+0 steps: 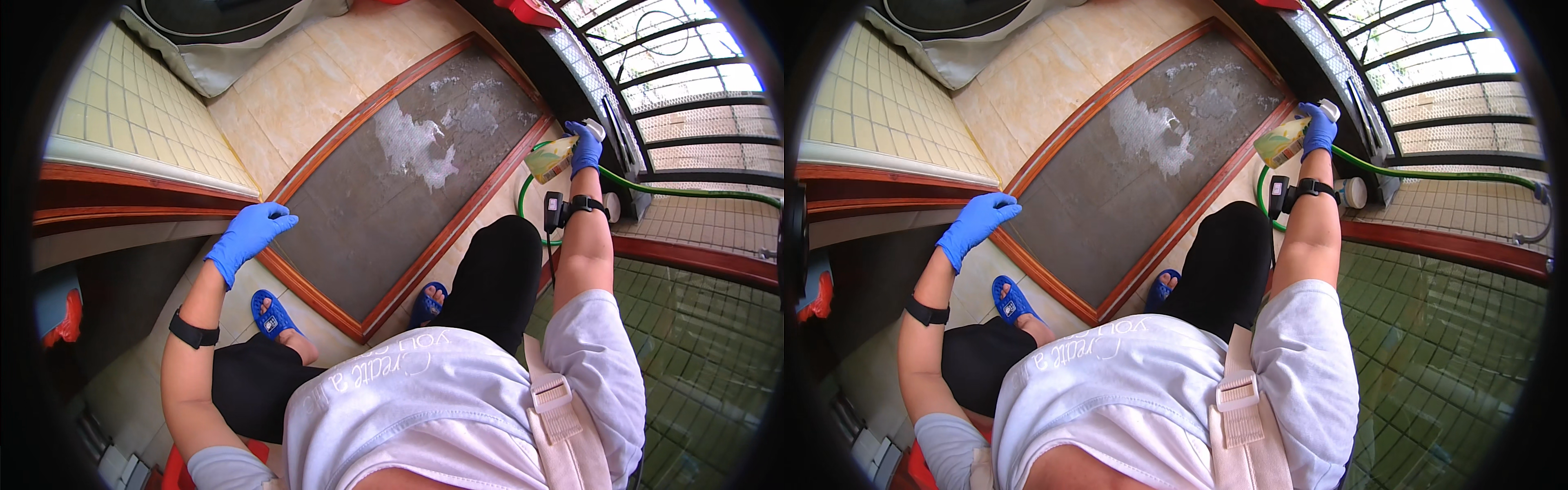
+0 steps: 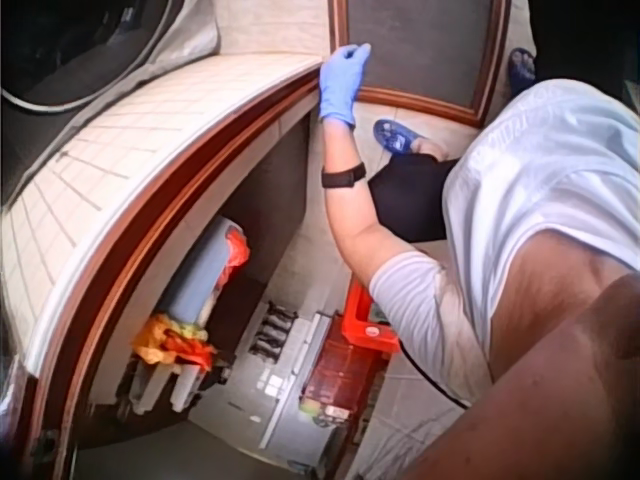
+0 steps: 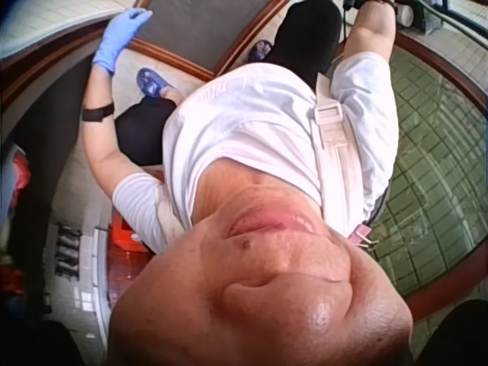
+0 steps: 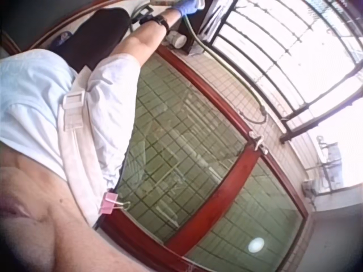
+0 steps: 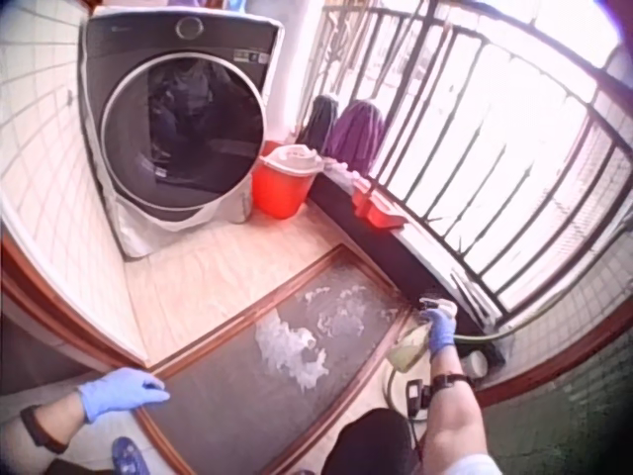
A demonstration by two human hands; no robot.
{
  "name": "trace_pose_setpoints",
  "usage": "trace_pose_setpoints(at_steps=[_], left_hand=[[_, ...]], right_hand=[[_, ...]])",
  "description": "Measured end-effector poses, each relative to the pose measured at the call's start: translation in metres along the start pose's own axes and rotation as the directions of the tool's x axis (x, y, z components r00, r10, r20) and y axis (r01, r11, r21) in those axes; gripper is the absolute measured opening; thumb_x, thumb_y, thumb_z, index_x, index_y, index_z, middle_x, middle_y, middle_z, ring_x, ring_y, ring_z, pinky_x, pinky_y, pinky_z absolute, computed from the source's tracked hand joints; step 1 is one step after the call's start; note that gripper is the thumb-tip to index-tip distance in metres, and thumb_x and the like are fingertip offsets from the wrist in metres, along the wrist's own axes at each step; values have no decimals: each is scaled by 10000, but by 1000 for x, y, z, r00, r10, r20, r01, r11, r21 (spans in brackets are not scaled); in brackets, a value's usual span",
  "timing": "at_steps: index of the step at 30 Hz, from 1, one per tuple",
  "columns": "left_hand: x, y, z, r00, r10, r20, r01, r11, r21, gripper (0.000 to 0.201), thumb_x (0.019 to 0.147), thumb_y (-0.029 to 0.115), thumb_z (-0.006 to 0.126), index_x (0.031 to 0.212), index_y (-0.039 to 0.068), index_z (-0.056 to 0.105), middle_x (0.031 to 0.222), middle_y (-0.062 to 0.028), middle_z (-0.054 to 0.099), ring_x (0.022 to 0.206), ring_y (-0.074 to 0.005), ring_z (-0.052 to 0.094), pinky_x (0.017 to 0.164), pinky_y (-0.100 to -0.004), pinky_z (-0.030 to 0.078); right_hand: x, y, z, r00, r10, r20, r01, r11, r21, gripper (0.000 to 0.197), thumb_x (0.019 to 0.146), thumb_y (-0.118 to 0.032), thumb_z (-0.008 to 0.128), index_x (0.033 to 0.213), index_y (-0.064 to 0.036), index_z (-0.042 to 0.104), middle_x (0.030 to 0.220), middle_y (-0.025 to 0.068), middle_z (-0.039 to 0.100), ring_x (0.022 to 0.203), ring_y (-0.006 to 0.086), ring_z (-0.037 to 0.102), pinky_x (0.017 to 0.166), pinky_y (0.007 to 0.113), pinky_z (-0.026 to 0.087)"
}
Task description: The person sprays a cleaning solution onto a window screen and scrubs it with a steel wool pad. They then rinse the screen with a hose and continue scrubbing to remove dirt.
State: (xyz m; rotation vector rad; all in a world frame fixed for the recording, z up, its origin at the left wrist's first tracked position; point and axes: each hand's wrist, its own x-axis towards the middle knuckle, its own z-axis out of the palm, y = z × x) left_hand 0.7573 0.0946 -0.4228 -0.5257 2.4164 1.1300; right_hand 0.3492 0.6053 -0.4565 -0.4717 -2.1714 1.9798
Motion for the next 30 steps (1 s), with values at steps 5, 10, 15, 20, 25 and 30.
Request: trace_pose_setpoints(at_steps=[5,10,15,20,25,30], left_hand=[[-2,5,0,1000,-27,6,27,1000,9,403,840,314,668,1069,-16,646,1005,-145,677,928,-209,636,844,-302,481],[-10,0,-2,999,-51,3,51,999,12,400,837,311,670,1071,-13,646,1004,-146,677,933,-211,637,844,-304,482],[-7,3,-1,999,-32,-3,32,999,16,413,832,323,673,1073,-12,645,1008,-152,676,941,-216,639,844,-307,483],[-12,3,-4,999,-46,10,46,999,15,432,827,334,678,1078,-16,641,1010,-162,672,940,-226,641,841,-311,486],[-9,6,-1,997,-53,56,53,999,8,460,822,345,683,1093,-24,631,1010,-167,670,932,-233,642,838,-313,489],[-11,5,1,1000,-3,-12,4,1000,12,456,821,385,664,1027,-21,641,957,-184,665,885,-276,640,808,-334,490]], right_hand=[[16,-1,-11,1000,6,-28,-2,992,125,220,691,-9,672,880,41,571,769,169,650,594,272,648,567,345,553],[2,3,-6,998,63,16,-64,995,71,214,648,-9,702,837,38,612,739,131,655,545,248,628,543,337,538],[-2,-8,2,995,44,84,-40,998,-45,232,706,-57,674,908,32,602,763,129,666,637,231,654,582,333,538],[-24,-18,48,982,9,190,-14,1000,22,290,698,-55,692,962,20,597,767,111,658,630,228,649,567,327,537],[-18,-36,88,953,-50,297,65,997,-39,342,723,-82,680,1036,8,577,804,112,662,656,213,645,584,321,532],[-21,-42,126,968,-35,248,20,998,66,230,685,-81,719,852,-5,581,699,120,639,551,217,616,522,320,500]])
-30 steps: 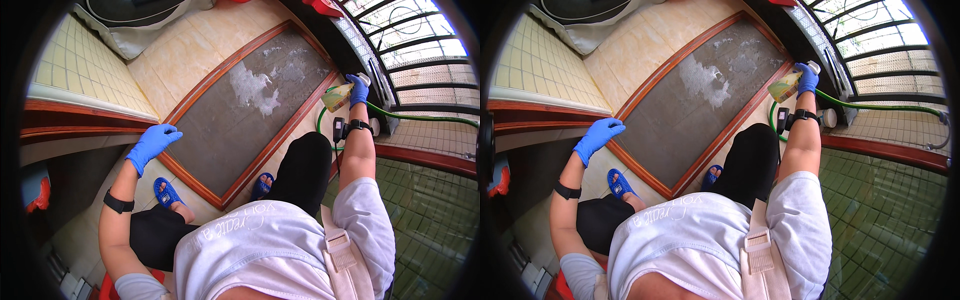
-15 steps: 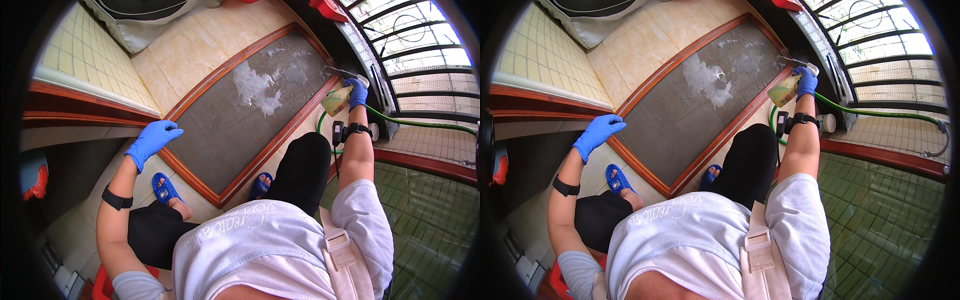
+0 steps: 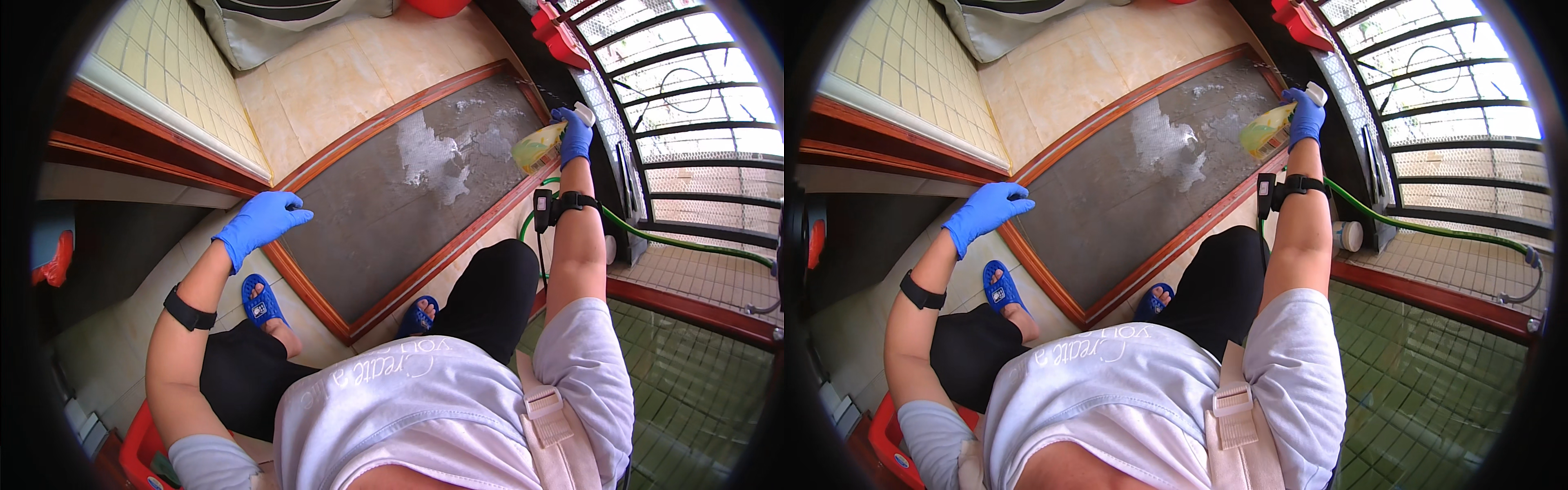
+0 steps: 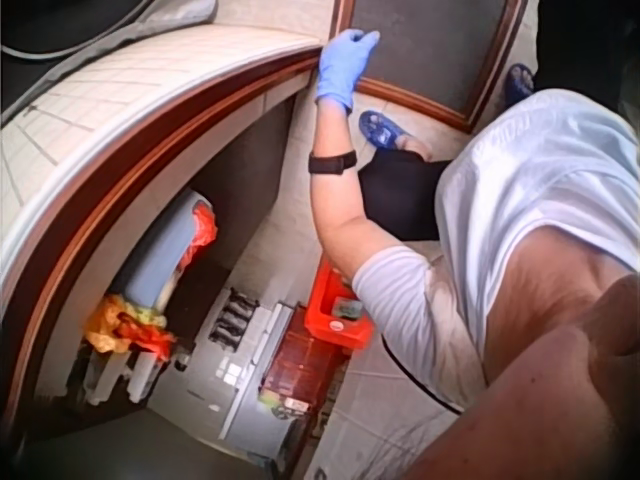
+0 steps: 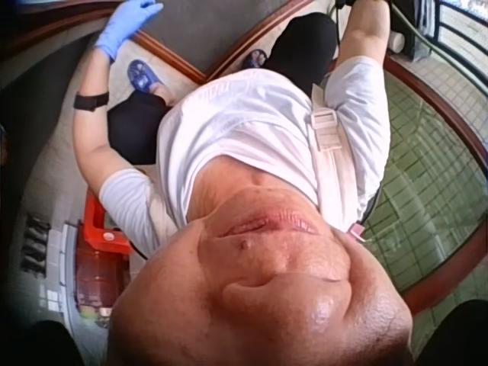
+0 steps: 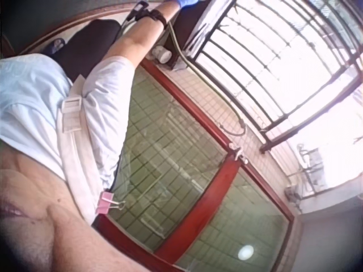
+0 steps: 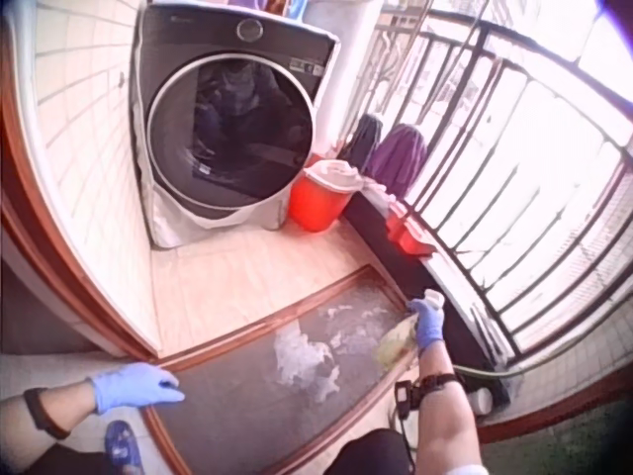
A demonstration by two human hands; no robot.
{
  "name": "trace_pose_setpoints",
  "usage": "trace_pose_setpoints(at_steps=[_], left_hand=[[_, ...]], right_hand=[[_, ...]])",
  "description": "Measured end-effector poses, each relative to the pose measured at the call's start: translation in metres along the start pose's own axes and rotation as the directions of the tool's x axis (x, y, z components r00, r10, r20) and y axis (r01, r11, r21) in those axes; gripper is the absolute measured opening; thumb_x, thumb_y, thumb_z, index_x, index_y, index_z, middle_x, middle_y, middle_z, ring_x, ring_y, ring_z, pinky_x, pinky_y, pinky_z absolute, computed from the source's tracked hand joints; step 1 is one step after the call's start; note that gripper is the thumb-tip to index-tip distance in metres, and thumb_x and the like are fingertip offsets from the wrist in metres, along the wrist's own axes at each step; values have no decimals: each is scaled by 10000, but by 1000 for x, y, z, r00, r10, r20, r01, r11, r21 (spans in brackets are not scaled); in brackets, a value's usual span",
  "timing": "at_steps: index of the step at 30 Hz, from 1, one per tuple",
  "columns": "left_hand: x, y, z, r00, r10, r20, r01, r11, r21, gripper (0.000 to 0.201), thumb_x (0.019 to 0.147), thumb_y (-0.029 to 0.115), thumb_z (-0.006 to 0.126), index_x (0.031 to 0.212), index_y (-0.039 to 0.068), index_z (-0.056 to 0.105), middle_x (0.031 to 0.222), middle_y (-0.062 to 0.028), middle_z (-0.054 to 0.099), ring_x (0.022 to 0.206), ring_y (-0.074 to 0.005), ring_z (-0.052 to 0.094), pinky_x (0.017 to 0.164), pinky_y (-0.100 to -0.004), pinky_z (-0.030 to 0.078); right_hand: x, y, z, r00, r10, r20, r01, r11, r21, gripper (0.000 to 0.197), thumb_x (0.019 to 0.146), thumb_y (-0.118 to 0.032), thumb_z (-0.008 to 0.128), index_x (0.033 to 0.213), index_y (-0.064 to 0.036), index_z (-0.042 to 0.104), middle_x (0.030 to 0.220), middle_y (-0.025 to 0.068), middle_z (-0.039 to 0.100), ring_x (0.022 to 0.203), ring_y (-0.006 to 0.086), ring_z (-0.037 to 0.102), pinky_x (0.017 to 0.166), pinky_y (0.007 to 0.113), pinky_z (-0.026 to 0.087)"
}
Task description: The person sprays a cleaning solution onto a window screen and scrubs it with a steel wool pad. They then rinse the screen with a hose and continue scrubbing to remove dirt.
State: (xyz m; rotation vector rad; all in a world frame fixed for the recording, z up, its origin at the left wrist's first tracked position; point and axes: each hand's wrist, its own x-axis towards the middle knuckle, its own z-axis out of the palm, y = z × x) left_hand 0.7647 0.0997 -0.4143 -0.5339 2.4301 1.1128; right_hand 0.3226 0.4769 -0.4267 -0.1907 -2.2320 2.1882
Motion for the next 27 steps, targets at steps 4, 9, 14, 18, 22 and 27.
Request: trace_pose_setpoints(at_steps=[4,9,14,18,22,27], left_hand=[[4,-1,-2,999,31,-7,-31,999,43,471,818,418,650,1003,-15,646,946,-188,664,877,-297,637,804,-347,491],[14,6,-5,999,24,38,-26,998,54,454,823,366,669,1069,-15,630,980,-169,669,904,-260,643,817,-326,492],[20,-6,-2,997,61,40,-65,992,107,460,832,408,633,1033,-6,640,971,-178,663,905,-292,633,824,-352,487],[22,-4,-3,998,43,52,-48,995,91,459,820,366,670,1072,-15,628,979,-172,668,902,-271,640,818,-325,491],[24,-8,-2,998,38,40,-42,992,118,466,818,371,671,1078,-13,628,987,-174,665,907,-274,639,819,-329,490],[20,-8,-12,999,20,40,-24,994,107,450,818,352,669,1080,-12,630,1008,-178,660,920,-278,637,827,-333,488]], right_hand=[[0,3,6,995,-10,-96,-13,971,-237,243,683,-59,715,865,12,571,711,118,647,573,229,637,520,331,507],[-4,6,-8,992,25,-125,-32,998,-58,310,683,-53,714,947,9,563,700,100,639,554,223,616,533,336,513],[-6,13,-11,1000,-14,-6,14,999,-42,387,645,-18,730,995,2,566,742,111,632,554,226,612,534,327,520],[0,14,-15,999,-17,29,18,1000,-24,342,638,-19,728,948,6,585,748,113,633,570,227,623,538,335,522],[17,22,-20,997,-13,-76,10,999,-34,241,648,-31,709,859,12,602,736,117,638,578,230,634,543,341,521],[9,35,-31,960,86,-266,-123,985,-125,168,651,-34,683,791,16,606,725,128,646,569,234,633,548,343,516]])
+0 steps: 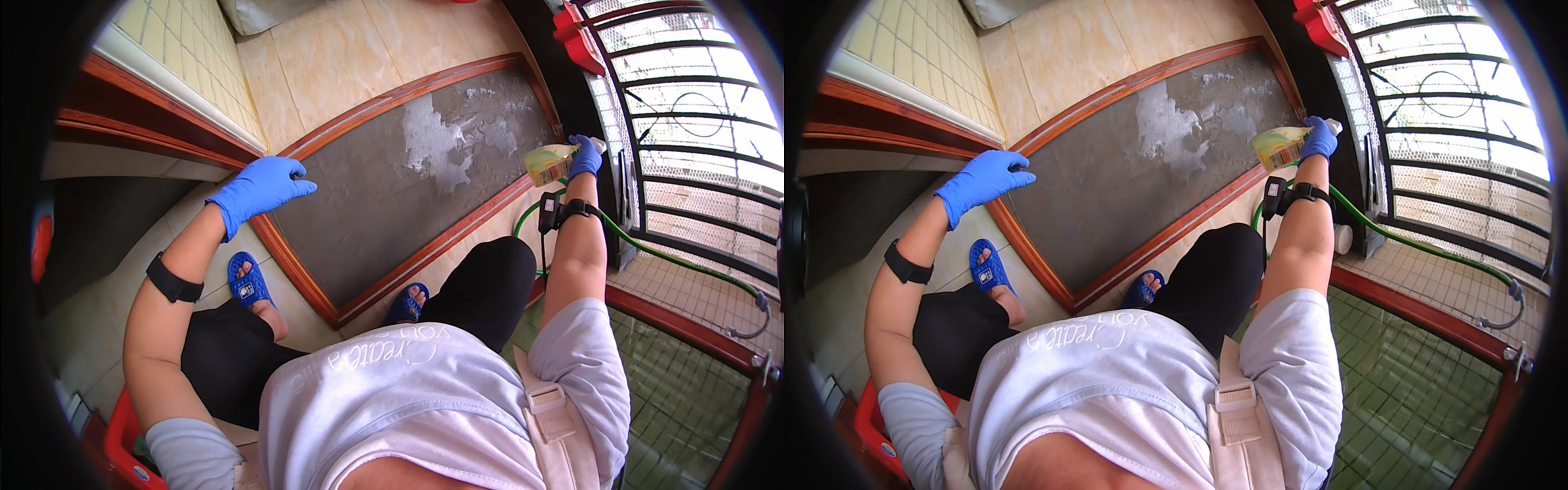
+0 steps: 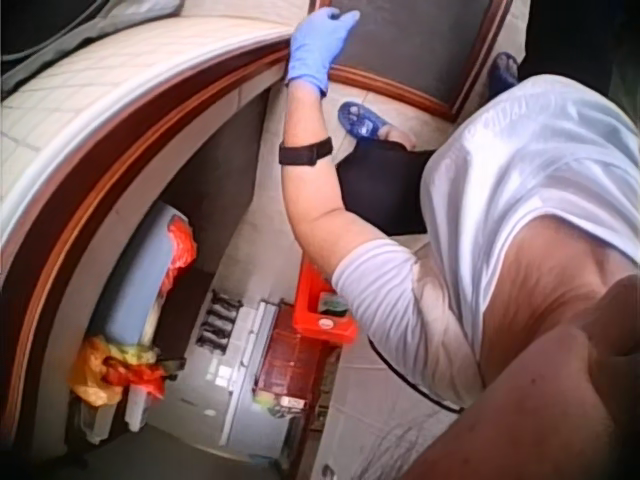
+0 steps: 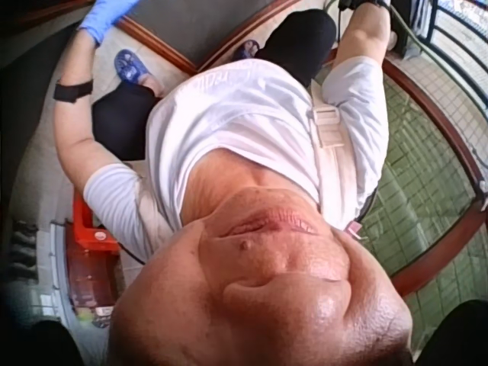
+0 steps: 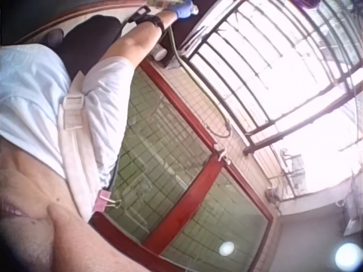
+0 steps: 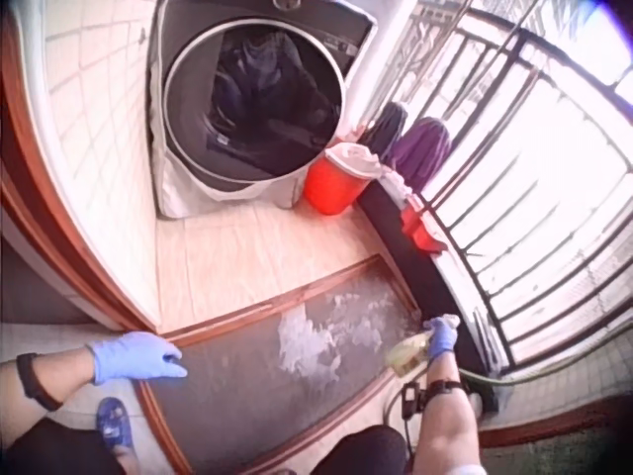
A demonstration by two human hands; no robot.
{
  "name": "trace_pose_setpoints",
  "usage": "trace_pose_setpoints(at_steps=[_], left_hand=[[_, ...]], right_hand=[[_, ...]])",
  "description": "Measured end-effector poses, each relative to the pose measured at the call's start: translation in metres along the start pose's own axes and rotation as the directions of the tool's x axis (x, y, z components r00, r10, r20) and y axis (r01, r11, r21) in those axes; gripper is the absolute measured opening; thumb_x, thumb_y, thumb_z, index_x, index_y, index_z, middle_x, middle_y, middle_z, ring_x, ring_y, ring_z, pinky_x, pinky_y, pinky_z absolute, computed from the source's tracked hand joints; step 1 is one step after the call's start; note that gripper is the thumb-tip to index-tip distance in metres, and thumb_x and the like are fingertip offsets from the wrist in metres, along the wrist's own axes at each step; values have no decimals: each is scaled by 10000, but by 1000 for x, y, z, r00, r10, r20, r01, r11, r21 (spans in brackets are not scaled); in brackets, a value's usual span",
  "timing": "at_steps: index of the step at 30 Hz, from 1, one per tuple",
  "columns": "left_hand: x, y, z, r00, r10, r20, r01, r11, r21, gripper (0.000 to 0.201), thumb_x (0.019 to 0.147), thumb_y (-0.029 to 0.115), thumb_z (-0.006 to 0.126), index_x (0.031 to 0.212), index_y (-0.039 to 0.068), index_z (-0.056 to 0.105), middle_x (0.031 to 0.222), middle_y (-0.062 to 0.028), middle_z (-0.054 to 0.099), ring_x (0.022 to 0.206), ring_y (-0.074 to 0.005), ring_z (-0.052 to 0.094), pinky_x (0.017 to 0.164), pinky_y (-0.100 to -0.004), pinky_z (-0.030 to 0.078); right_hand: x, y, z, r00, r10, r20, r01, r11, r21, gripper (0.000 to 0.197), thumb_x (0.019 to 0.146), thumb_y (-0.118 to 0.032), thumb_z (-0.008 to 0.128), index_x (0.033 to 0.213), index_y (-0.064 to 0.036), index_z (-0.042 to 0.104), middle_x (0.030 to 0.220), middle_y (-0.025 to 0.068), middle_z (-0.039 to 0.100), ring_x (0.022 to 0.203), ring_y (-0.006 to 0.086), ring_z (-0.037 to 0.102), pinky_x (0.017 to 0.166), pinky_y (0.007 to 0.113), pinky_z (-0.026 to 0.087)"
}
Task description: The person sprays a cleaning solution onto a window screen and scrubs it with a steel wool pad. They then rinse the screen with a hose and continue scrubbing to remove dirt.
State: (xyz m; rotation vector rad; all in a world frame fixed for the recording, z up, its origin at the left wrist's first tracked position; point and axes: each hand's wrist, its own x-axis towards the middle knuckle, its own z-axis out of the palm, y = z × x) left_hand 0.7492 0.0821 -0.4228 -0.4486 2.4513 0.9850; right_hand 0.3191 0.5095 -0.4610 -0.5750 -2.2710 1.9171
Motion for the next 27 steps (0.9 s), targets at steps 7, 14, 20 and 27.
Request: trace_pose_setpoints(at_steps=[7,14,20,27], left_hand=[[-2,-71,34,998,-21,53,32,975,-220,440,839,388,638,1032,-7,652,923,-150,672,860,-237,641,781,-332,497],[-29,-197,130,724,-396,564,682,534,-500,741,845,530,594,1264,-63,444,1114,-253,580,945,-305,626,804,-400,519],[-24,-229,161,649,-458,607,749,250,-613,993,805,575,610,1408,-94,192,1339,-334,384,1174,-422,490,919,-485,458],[9,-226,176,723,-503,473,613,152,-775,972,796,513,642,1405,-94,188,1354,-336,356,1236,-423,418,1002,-468,398]], right_hand=[[19,4,-39,990,-46,130,38,997,62,160,670,-50,668,797,29,610,732,125,657,580,240,640,555,318,523],[-16,28,-32,892,222,393,-104,948,-300,130,706,-82,668,811,-13,637,768,111,665,630,211,631,596,323,515],[-83,62,2,777,274,567,-83,937,-339,302,777,-106,611,1056,7,585,892,118,675,704,220,641,645,321,524],[-189,80,43,569,238,787,28,951,-308,461,798,-65,600,1244,-6,502,1030,122,646,850,198,653,631,282,528]])
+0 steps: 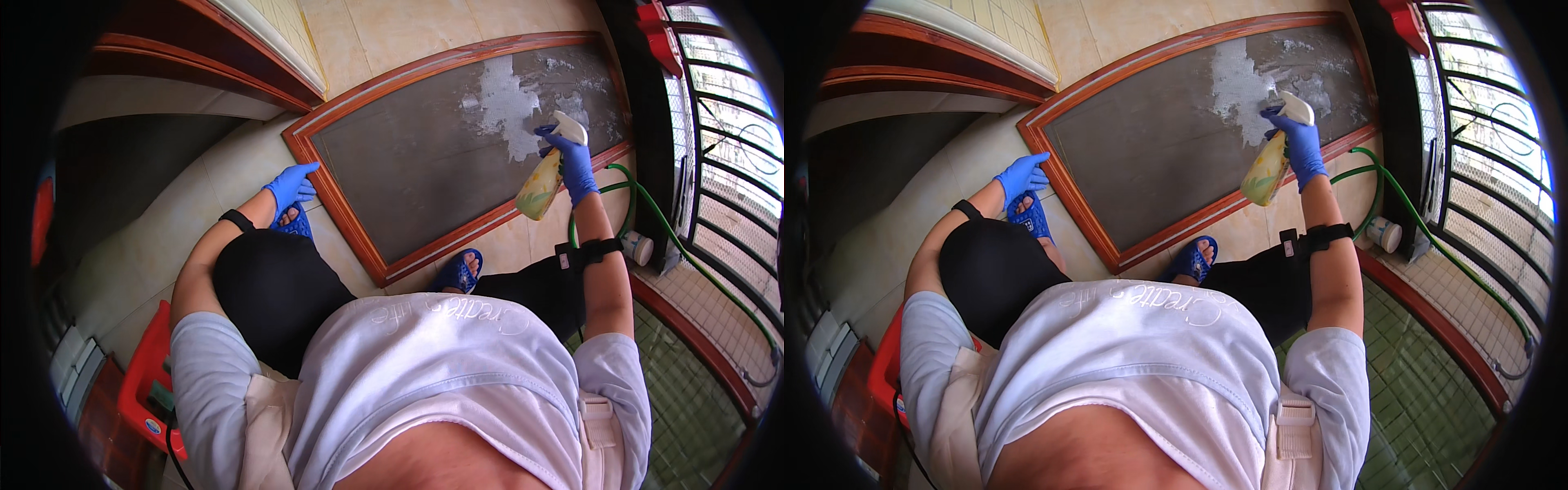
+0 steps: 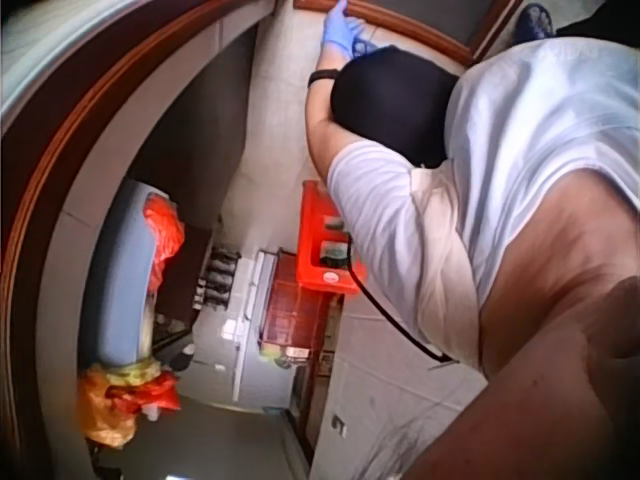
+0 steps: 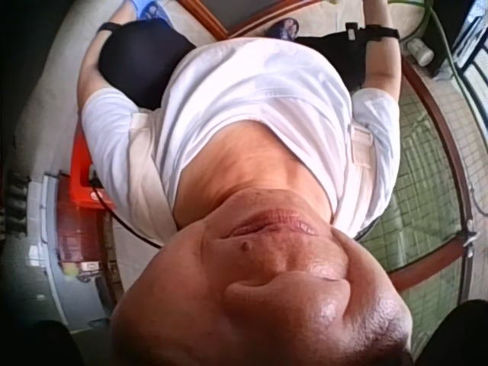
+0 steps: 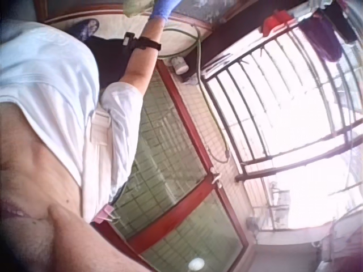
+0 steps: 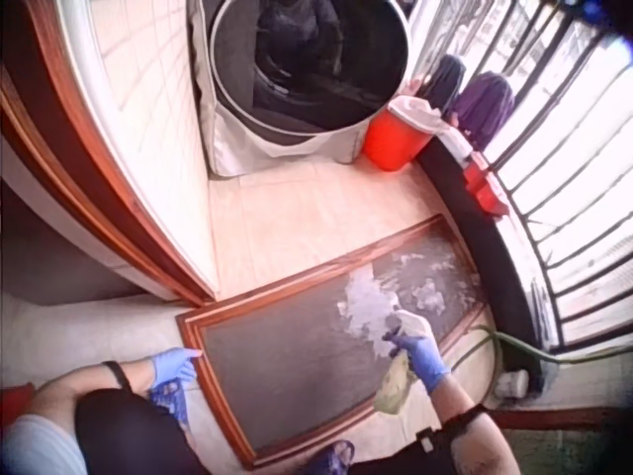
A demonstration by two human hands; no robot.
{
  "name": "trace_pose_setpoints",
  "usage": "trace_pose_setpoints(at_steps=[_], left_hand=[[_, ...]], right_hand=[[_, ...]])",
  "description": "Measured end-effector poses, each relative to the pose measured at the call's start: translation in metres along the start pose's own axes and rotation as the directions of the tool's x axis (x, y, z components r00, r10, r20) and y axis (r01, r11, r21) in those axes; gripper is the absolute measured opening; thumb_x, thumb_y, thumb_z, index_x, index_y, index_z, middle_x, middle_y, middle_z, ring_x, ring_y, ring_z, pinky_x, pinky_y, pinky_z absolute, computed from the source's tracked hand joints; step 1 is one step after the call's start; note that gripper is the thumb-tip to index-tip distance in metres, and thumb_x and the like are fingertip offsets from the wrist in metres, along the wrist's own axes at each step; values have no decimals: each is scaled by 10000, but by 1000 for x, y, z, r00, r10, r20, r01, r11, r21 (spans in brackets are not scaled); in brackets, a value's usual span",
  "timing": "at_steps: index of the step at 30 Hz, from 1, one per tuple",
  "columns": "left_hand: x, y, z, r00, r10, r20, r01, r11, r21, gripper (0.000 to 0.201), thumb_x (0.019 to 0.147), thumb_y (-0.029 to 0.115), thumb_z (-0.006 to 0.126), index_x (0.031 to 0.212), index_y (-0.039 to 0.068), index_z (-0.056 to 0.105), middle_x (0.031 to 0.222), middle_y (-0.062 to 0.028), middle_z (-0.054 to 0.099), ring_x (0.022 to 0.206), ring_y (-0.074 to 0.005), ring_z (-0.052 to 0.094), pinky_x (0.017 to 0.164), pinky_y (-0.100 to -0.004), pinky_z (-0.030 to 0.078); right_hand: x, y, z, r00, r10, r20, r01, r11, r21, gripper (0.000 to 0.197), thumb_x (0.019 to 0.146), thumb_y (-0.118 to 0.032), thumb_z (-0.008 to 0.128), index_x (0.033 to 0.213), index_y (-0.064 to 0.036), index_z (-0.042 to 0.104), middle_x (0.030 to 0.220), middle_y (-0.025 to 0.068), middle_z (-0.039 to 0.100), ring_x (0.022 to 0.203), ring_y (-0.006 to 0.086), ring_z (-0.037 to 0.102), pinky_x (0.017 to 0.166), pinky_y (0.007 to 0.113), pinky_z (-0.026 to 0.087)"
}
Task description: The person sprays a cleaning solution onto a window screen and scrubs it with a steel wool pad. They then rinse the screen with a hose and continue scrubbing to remove dirt.
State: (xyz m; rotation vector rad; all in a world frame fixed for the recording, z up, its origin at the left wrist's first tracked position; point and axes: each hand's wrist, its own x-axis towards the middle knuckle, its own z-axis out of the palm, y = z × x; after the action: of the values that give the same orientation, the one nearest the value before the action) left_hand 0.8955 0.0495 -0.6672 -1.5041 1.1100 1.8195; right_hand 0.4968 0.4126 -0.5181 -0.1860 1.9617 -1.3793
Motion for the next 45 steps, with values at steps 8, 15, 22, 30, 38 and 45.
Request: trace_pose_setpoints(at_steps=[8,15,22,30,38,45], left_hand=[[6,-1,-6,999,-14,-35,8,986,-167,1036,721,479,708,1373,-135,189,1343,-357,328,1244,-414,389,1020,-451,384],[15,-8,-9,998,8,-58,-16,991,-135,1020,697,497,718,1374,-106,250,1290,-332,379,1177,-388,443,982,-444,410],[8,13,-22,998,-50,42,30,925,380,779,787,506,656,1295,-42,437,1113,-291,534,926,-352,599,780,-415,520],[-42,43,-64,921,-72,383,-333,367,869,426,883,410,573,1013,9,633,962,-147,634,861,-234,605,701,-359,489],[-110,92,-90,898,-73,434,-402,264,877,377,894,382,566,967,20,640,898,-116,643,822,-206,600,685,-349,477],[-92,134,7,868,170,467,-497,307,812,373,895,379,566,968,21,641,892,-113,645,816,-202,599,687,-345,477]], right_hand=[[-38,19,103,985,-4,171,-25,985,168,365,770,-3,617,1127,15,542,941,138,651,843,186,647,647,292,535],[-26,32,112,994,-89,-61,100,971,218,482,784,-1,595,1254,7,488,950,131,640,845,227,657,648,298,537],[-17,25,138,979,-64,-194,130,926,354,335,764,-20,645,1089,26,576,903,102,660,689,200,648,607,307,541],[-33,38,113,990,118,75,-122,992,45,321,771,-61,642,1071,39,582,870,126,660,718,199,657,603,295,525],[-118,69,116,919,390,54,-364,895,-258,316,693,-145,723,980,-30,658,821,79,684,729,170,642,662,319,517],[-135,81,22,830,359,-427,-420,906,-54,211,723,-136,708,890,-19,651,783,86,665,599,175,642,563,312,507]])
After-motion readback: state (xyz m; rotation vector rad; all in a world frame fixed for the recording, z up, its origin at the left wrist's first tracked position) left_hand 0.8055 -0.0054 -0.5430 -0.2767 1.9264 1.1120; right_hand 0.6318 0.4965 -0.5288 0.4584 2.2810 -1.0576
